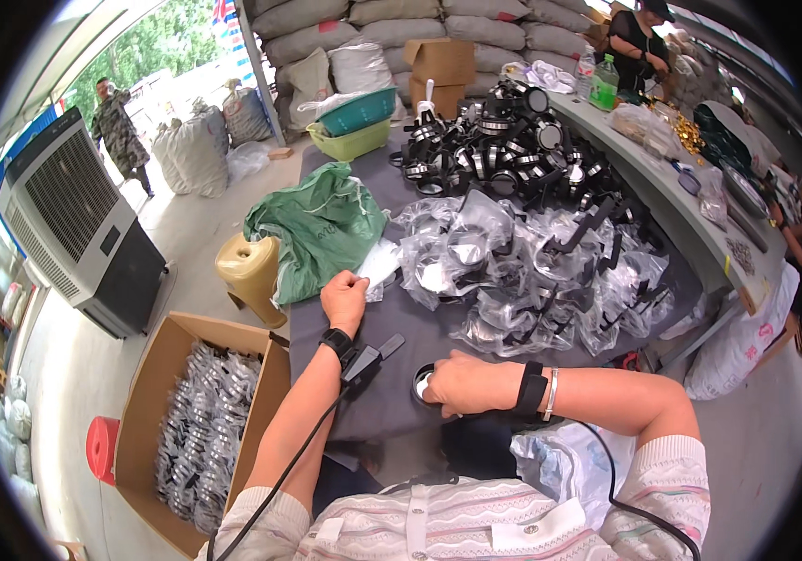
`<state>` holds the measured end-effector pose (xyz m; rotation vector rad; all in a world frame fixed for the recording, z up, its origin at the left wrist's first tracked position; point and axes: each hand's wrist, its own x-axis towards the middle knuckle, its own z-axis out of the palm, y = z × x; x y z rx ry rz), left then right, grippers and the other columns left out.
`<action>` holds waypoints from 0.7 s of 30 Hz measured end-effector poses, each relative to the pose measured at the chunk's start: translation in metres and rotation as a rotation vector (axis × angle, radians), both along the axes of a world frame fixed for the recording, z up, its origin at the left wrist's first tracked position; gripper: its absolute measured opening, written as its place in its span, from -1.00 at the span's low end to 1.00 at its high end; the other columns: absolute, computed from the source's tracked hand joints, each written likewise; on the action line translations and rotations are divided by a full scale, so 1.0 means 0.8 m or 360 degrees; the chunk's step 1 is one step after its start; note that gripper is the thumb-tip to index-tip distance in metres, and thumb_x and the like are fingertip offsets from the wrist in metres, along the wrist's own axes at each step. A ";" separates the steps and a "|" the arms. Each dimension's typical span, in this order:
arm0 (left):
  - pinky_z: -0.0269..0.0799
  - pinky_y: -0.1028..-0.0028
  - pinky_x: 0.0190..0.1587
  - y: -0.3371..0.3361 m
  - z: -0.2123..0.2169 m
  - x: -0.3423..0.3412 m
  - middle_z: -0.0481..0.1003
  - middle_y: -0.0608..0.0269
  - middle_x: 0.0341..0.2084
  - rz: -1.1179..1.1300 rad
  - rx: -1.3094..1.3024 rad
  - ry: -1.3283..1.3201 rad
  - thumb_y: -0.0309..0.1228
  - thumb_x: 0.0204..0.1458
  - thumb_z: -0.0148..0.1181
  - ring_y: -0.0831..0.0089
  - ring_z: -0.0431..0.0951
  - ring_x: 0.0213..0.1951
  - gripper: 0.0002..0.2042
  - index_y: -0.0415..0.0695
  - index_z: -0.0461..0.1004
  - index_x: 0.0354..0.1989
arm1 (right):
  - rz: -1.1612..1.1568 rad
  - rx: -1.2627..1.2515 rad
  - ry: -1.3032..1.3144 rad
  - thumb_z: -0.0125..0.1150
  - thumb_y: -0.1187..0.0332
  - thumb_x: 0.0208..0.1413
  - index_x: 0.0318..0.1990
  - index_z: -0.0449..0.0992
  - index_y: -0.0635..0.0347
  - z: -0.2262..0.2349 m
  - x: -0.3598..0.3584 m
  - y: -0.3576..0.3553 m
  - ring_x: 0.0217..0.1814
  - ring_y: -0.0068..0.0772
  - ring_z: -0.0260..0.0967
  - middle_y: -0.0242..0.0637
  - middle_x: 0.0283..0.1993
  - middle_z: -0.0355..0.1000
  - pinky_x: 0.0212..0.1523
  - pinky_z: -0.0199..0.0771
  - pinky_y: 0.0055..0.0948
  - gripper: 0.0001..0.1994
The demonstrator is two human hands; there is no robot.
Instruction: The person repeatedly picks up a metal ring and a plastic bag, inserts the ring into the bag, and places the finished item onto a pile.
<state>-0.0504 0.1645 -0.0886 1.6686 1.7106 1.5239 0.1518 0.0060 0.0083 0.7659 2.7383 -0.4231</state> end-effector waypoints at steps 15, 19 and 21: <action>0.09 0.61 -0.54 -0.047 0.017 -0.038 0.28 0.48 -0.75 -0.0423 -0.0028 -0.0340 -0.58 -0.13 0.20 0.70 0.18 -0.64 -0.78 -0.18 0.32 -0.73 | -0.0172 0.1080 -0.0069 0.11 0.38 -0.12 -0.39 0.55 0.36 -0.014 -0.009 -0.092 -0.10 0.03 0.36 0.04 -0.04 0.29 -0.30 0.50 -0.17 -0.79; 0.11 0.64 -0.55 -0.087 0.057 -0.029 0.29 0.49 -0.73 -0.0572 -0.0046 -0.0451 -0.59 -0.12 0.19 0.72 0.20 -0.63 -0.80 -0.17 0.32 -0.69 | -0.0388 0.1154 0.0118 0.09 0.44 -0.14 -0.34 0.45 0.35 -0.034 0.008 -0.083 -0.32 -0.11 0.40 0.11 -0.19 0.30 -0.50 0.47 -0.34 -0.81; 0.13 0.66 -0.57 -0.104 0.072 -0.024 0.33 0.48 -0.71 -0.0783 -0.0066 -0.0761 -0.58 -0.11 0.18 0.73 0.24 -0.64 -0.89 -0.18 0.40 -0.59 | -0.0478 0.0862 0.0083 0.12 0.46 -0.21 -0.36 0.45 0.41 -0.034 0.018 -0.077 -0.36 -0.15 0.46 0.18 -0.19 0.36 -0.48 0.51 -0.39 -0.79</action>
